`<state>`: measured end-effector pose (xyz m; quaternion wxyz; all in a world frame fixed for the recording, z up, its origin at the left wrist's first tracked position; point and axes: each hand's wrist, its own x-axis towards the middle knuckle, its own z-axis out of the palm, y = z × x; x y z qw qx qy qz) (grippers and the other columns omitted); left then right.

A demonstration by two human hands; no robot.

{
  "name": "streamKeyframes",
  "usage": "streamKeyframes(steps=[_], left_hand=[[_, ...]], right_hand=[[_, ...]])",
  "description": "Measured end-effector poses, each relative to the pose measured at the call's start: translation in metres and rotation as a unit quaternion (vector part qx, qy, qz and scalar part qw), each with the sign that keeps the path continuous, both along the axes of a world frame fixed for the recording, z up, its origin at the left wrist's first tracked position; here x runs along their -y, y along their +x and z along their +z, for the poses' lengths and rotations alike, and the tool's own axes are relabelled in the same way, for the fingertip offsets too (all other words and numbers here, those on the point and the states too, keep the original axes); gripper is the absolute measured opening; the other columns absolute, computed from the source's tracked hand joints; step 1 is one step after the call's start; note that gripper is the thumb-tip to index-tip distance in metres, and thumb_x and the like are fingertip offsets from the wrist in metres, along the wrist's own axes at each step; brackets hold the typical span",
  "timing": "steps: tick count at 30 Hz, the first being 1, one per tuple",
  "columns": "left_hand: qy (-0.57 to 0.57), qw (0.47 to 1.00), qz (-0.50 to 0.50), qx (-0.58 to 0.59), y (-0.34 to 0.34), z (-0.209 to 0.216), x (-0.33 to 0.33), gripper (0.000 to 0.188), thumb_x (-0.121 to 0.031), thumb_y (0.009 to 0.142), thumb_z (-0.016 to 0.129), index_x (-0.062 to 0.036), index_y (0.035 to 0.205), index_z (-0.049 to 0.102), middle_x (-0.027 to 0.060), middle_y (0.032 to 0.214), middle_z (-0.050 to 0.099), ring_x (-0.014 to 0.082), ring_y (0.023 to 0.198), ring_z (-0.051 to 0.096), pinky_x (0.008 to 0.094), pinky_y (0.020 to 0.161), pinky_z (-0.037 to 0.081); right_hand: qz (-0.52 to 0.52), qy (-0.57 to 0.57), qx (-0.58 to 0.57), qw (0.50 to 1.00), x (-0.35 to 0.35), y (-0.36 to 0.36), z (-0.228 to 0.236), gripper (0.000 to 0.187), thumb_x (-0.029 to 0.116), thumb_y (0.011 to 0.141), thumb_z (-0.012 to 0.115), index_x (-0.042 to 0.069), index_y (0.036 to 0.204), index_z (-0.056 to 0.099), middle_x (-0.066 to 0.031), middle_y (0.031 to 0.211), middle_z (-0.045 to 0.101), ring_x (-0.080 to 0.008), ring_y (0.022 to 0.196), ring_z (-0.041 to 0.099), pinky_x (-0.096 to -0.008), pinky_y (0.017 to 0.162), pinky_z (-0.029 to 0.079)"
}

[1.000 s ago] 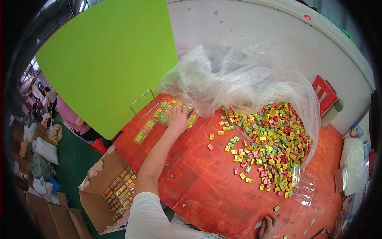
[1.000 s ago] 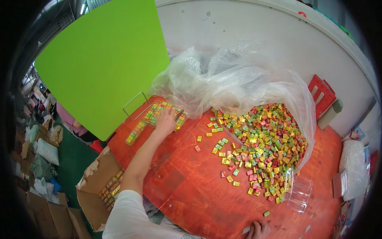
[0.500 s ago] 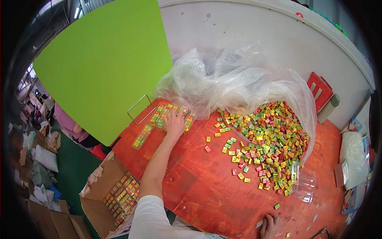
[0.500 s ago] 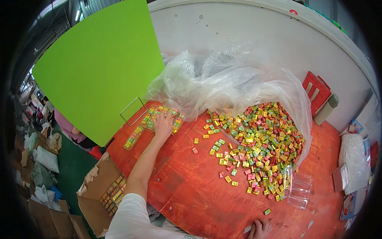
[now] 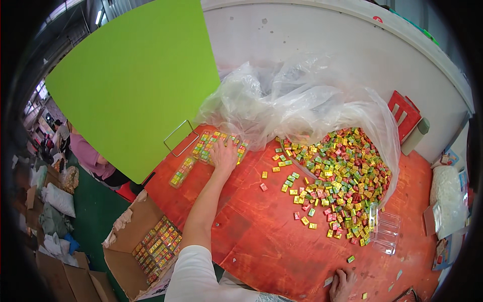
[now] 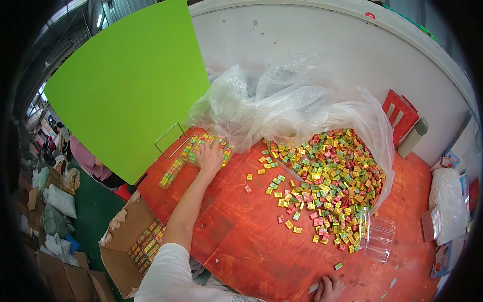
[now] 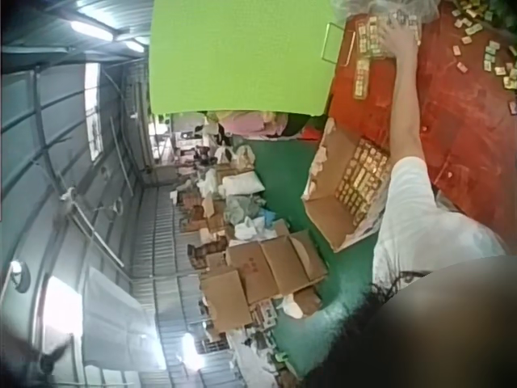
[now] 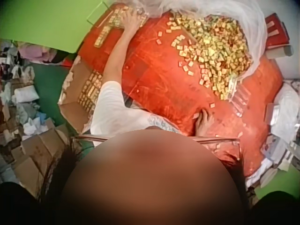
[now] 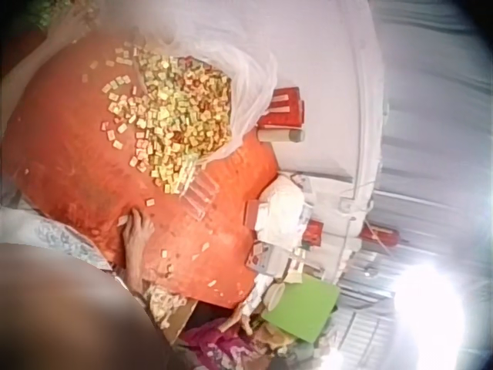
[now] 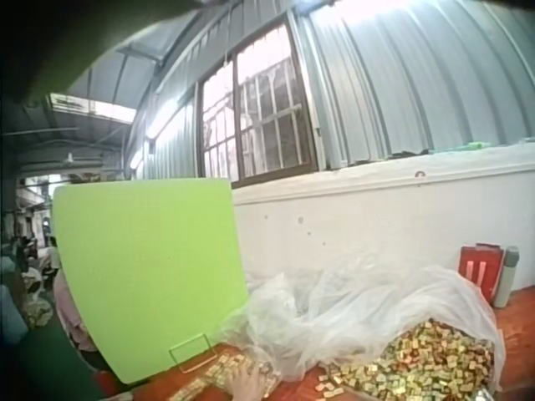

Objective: Organizing small colored packages into rows and packing them into cardboard boxes.

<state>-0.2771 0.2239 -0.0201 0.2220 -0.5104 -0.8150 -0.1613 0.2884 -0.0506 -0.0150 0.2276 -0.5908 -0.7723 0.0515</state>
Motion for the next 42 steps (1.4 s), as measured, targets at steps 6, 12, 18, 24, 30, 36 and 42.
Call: streamKeyframes(steps=[6, 12, 18, 24, 30, 36, 42], left_hand=[[0.026, 0.999, -0.016, 0.009, -0.007, -0.007, 0.001, 0.037, -0.024, 0.093, 0.060, -0.0142, 0.129, 0.063, 0.0147, 0.119, 0.057, 0.0352, 0.114, 0.053, 0.0516, 0.092, 0.043], [0.056, 0.997, -0.044, 0.018, -0.016, -0.008, 0.008, 0.038, -0.017, 0.091, 0.059, -0.0102, 0.129, 0.063, 0.0147, 0.119, 0.057, 0.0349, 0.113, 0.054, 0.0510, 0.093, 0.043], [0.079, 0.995, -0.060, 0.012, -0.047, 0.000, 0.025, 0.039, -0.015, 0.091, 0.058, -0.0096, 0.130, 0.064, 0.0144, 0.114, 0.057, 0.0341, 0.110, 0.054, 0.0494, 0.091, 0.045], [0.068, 0.996, -0.050, -0.003, -0.073, 0.010, 0.030, 0.036, -0.015, 0.092, 0.057, -0.0096, 0.126, 0.067, 0.0136, 0.110, 0.058, 0.0333, 0.107, 0.055, 0.0478, 0.089, 0.046], [0.055, 0.998, 0.008, 0.006, -0.099, 0.016, 0.029, 0.030, -0.017, 0.093, 0.057, -0.0094, 0.120, 0.069, 0.0132, 0.110, 0.059, 0.0324, 0.106, 0.055, 0.0474, 0.089, 0.046], [0.057, 0.997, 0.038, 0.027, -0.123, 0.009, 0.031, 0.026, -0.019, 0.094, 0.059, -0.0089, 0.115, 0.071, 0.0121, 0.111, 0.059, 0.0321, 0.107, 0.055, 0.0481, 0.089, 0.046], [-0.001, 0.998, 0.037, 0.048, -0.120, 0.006, 0.019, 0.028, -0.021, 0.093, 0.060, -0.0090, 0.117, 0.069, 0.0119, 0.111, 0.059, 0.0323, 0.109, 0.055, 0.0488, 0.090, 0.045]], right_hand=[[0.004, 0.014, 0.001, 1.000, 0.002, 0.004, -0.007, 0.025, 0.013, 0.093, 0.067, 0.010, 0.118, 0.069, -0.0158, 0.120, 0.063, -0.0388, 0.107, 0.060, -0.0492, 0.093, 0.046], [0.007, 0.021, 0.011, 1.000, 0.002, 0.005, -0.008, 0.025, 0.014, 0.092, 0.069, 0.010, 0.116, 0.070, -0.0151, 0.119, 0.064, -0.0387, 0.108, 0.060, -0.0488, 0.093, 0.046], [0.007, 0.010, 0.000, 1.000, 0.001, 0.003, -0.003, 0.025, 0.014, 0.093, 0.068, 0.010, 0.117, 0.070, -0.0156, 0.118, 0.065, -0.0396, 0.108, 0.060, -0.0487, 0.093, 0.047], [0.006, -0.009, 0.006, 1.000, 0.001, 0.003, 0.001, 0.023, 0.013, 0.094, 0.066, 0.008, 0.116, 0.069, -0.0181, 0.119, 0.064, -0.0403, 0.107, 0.060, -0.0493, 0.094, 0.048], [0.000, -0.026, 0.023, 0.999, 0.003, 0.001, 0.006, 0.022, 0.012, 0.096, 0.065, 0.006, 0.116, 0.068, -0.0186, 0.120, 0.064, -0.0409, 0.107, 0.061, -0.0486, 0.093, 0.049], [-0.014, -0.074, 0.020, 0.997, 0.003, -0.001, 0.018, 0.024, 0.014, 0.097, 0.064, 0.007, 0.120, 0.066, -0.0193, 0.122, 0.063, -0.0406, 0.109, 0.062, -0.0478, 0.095, 0.050], [-0.023, -0.075, 0.040, 0.996, 0.006, 0.002, 0.012, 0.025, 0.016, 0.100, 0.061, 0.007, 0.122, 0.065, -0.0207, 0.124, 0.062, -0.0402, 0.110, 0.063, -0.0463, 0.096, 0.050]])
